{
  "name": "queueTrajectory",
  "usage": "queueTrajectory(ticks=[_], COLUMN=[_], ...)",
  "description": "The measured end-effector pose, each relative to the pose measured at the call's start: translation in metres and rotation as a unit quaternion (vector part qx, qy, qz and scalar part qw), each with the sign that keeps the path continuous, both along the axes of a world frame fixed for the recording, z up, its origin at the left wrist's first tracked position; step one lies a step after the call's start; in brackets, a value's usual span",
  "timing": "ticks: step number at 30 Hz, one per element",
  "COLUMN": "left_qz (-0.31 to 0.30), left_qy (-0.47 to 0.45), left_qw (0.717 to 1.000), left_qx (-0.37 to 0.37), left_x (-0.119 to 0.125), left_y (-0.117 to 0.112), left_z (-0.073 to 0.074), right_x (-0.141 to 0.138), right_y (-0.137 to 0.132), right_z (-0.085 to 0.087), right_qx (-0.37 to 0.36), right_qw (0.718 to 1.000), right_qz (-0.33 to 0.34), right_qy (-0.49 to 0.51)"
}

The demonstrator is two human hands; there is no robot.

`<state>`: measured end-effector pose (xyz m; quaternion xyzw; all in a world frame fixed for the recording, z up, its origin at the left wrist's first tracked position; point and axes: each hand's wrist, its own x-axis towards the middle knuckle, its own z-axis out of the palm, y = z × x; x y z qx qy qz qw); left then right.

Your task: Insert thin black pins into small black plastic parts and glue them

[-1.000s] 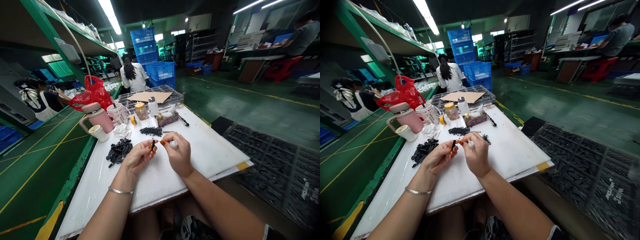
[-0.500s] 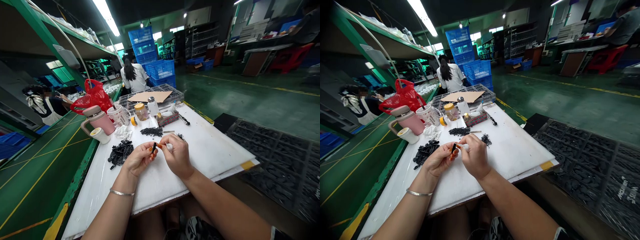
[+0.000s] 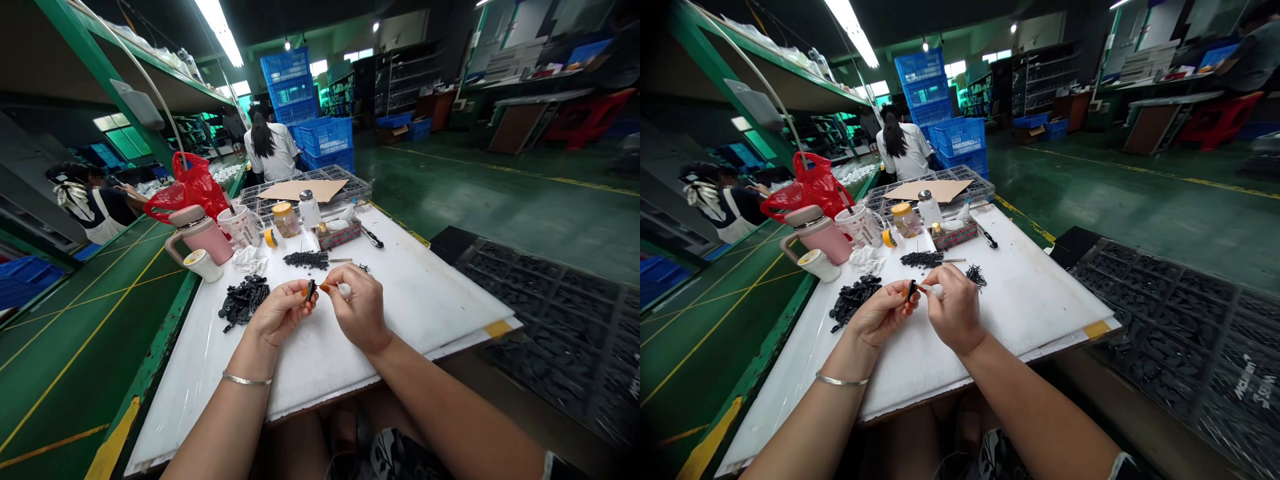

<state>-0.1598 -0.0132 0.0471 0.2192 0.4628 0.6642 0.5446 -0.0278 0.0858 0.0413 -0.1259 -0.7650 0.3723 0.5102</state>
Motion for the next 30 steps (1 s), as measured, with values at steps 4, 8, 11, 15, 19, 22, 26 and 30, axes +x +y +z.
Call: queueTrajectory(ticks=[4, 8, 11, 15, 19, 22, 26, 30], left_qz=[-0.005, -0.007, -0.012, -0.011, -0.011, -0.011, 0.040, 0.127], left_qy=[-0.023, -0.029, -0.020, -0.010, -0.007, -0.002, -0.003, -0.010], left_qw=[1.000, 1.000, 1.000, 1.000, 1.000, 1.000, 0.999, 0.992], left_qx=[0.003, -0.001, -0.002, -0.003, -0.005, -0.008, -0.004, 0.005], left_x=[0.001, 0.001, 0.001, 0.000, 0.000, 0.000, -0.004, -0.010], left_y=[0.000, 0.000, 0.000, 0.001, 0.001, 0.001, 0.002, 0.001], left_z=[0.002, 0.003, 0.003, 0.001, 0.000, 0.001, 0.003, 0.004], right_x=[0.000, 0.000, -0.001, -0.001, -0.001, -0.002, 0.000, 0.012], right_y=[0.000, -0.001, -0.001, 0.000, -0.001, 0.000, 0.012, 0.048], right_z=[0.001, 0.000, -0.001, -0.002, -0.003, -0.002, 0.002, 0.004], right_qx=[-0.014, -0.011, 0.002, 0.016, 0.018, 0.007, -0.065, -0.109], right_qw=[1.000, 1.000, 1.000, 1.000, 0.999, 1.000, 0.996, 0.975], right_qz=[0.010, 0.006, -0.001, -0.011, -0.019, -0.024, -0.066, -0.137], right_qy=[0.008, 0.002, -0.004, -0.015, -0.019, -0.015, -0.005, -0.139])
